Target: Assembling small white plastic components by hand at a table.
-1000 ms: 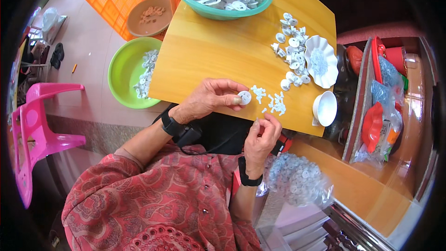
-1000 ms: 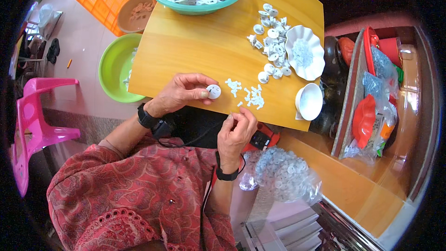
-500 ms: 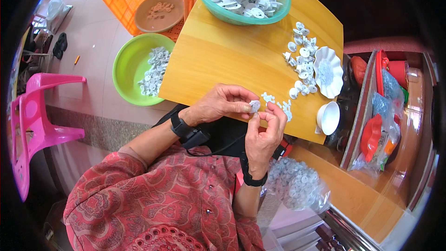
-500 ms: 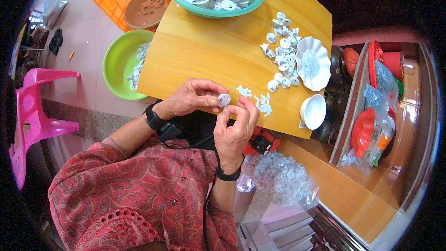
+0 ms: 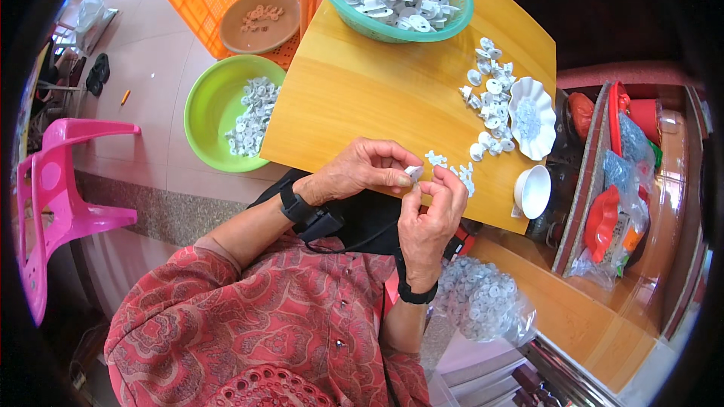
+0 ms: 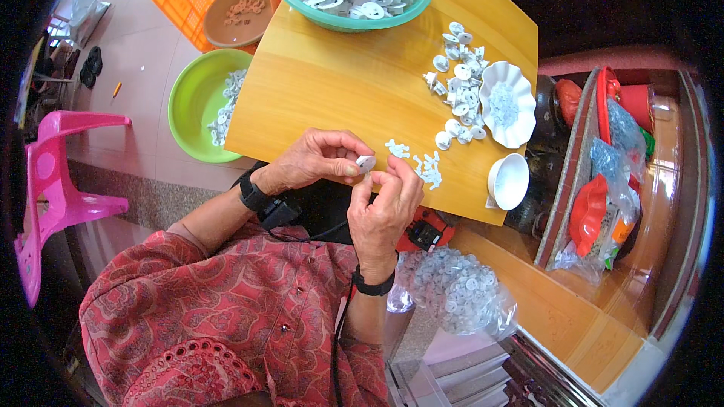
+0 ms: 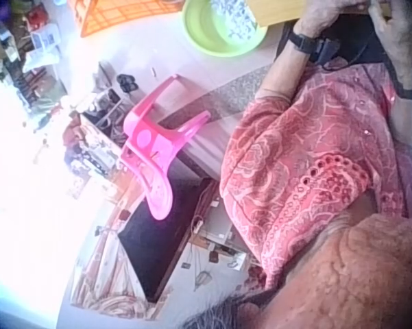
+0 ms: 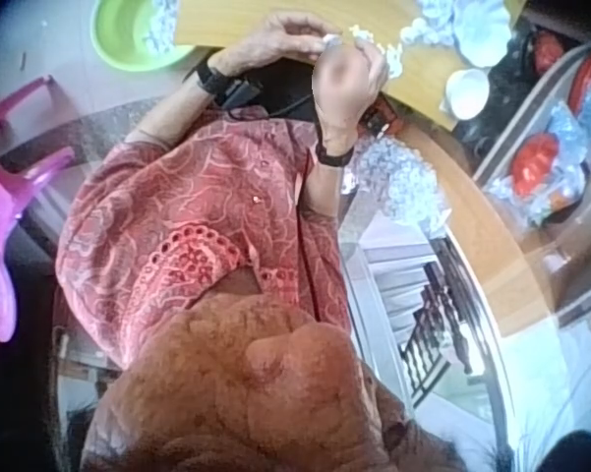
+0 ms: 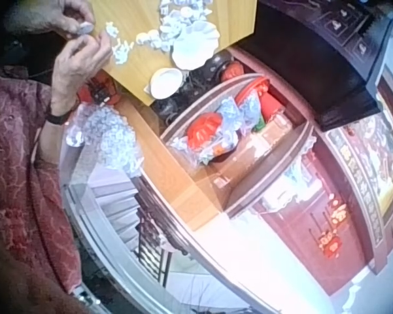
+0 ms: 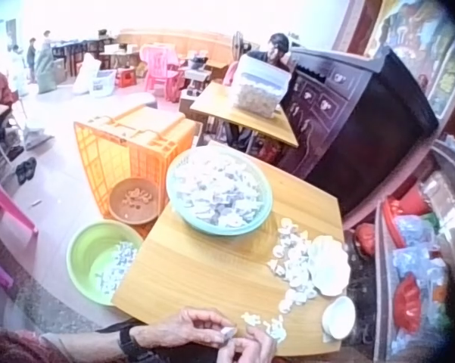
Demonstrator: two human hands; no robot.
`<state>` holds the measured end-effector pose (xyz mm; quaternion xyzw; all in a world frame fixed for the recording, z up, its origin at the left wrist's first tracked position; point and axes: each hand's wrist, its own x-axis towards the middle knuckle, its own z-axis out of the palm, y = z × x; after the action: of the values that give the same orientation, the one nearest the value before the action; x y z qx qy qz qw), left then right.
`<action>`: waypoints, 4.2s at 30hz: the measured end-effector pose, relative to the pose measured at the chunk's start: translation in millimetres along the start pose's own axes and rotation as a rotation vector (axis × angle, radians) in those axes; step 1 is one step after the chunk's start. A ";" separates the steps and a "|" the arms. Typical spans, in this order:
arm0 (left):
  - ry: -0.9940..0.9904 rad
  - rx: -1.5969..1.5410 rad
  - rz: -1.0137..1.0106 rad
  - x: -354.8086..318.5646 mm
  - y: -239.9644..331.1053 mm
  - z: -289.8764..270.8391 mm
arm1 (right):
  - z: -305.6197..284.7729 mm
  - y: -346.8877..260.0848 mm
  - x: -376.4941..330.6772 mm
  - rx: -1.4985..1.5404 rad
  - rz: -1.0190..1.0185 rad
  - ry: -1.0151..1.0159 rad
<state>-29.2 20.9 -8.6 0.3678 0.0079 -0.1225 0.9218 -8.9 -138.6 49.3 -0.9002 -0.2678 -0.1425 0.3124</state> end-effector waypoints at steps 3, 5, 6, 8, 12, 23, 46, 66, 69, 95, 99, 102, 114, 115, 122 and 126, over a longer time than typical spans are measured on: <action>0.032 0.010 -0.017 -0.1 -0.2 1.0 | -3.5 -1.1 2.4 -0.066 -0.047 -0.027; 0.010 0.034 0.021 -0.2 -1.1 1.1 | -5.6 -2.7 4.0 -0.114 -0.078 -0.041; 0.008 0.034 0.020 0.0 -0.7 2.0 | -6.3 -2.2 3.9 -0.115 -0.077 -0.040; -0.004 0.104 0.049 0.3 0.6 4.0 | -8.0 -1.0 3.6 -0.129 -0.082 -0.049; -0.002 0.248 0.122 1.0 -3.7 1.3 | -10.9 -1.9 4.9 -0.169 -0.101 -0.078; -0.010 0.140 0.035 -0.3 -1.2 4.6 | -13.3 -2.6 0.9 0.030 -0.046 -0.076; 0.032 0.008 -0.017 -0.8 0.5 -0.3 | -2.1 -7.9 2.8 0.085 -0.039 -0.060; 0.055 0.023 -0.015 -0.9 0.4 0.8 | 1.0 -1.0 -4.8 0.370 0.338 -0.111; 0.055 0.041 -0.019 -0.1 1.4 1.5 | 1.5 -0.1 -5.6 0.353 0.331 -0.109; 0.244 1.149 0.577 123.1 49.1 39.1 | -15.5 34.2 -42.3 0.207 0.458 0.082; -0.015 1.405 0.563 143.1 12.3 47.7 | -15.6 39.6 -46.5 0.129 0.396 0.112; -0.134 1.495 0.524 149.4 0.2 59.2 | -15.4 41.6 -49.3 0.117 0.424 0.104; -0.135 1.544 0.437 148.3 -6.7 38.9 | -14.5 51.7 -43.7 -0.289 0.127 -0.075; -0.143 1.519 0.438 145.0 -3.1 36.9 | -15.6 51.3 -43.7 -0.289 0.128 -0.075; -0.043 1.275 0.426 108.5 21.0 29.1 | -12.6 58.5 -54.7 -0.237 0.056 -0.004; -0.019 0.531 0.071 74.5 25.2 24.8 | -8.0 60.6 -57.6 -0.135 0.062 0.079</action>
<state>47.0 5.3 18.8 0.5955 -0.0461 -0.0912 0.7968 -22.0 -206.3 1.5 -0.9207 -0.2168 -0.1860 0.2658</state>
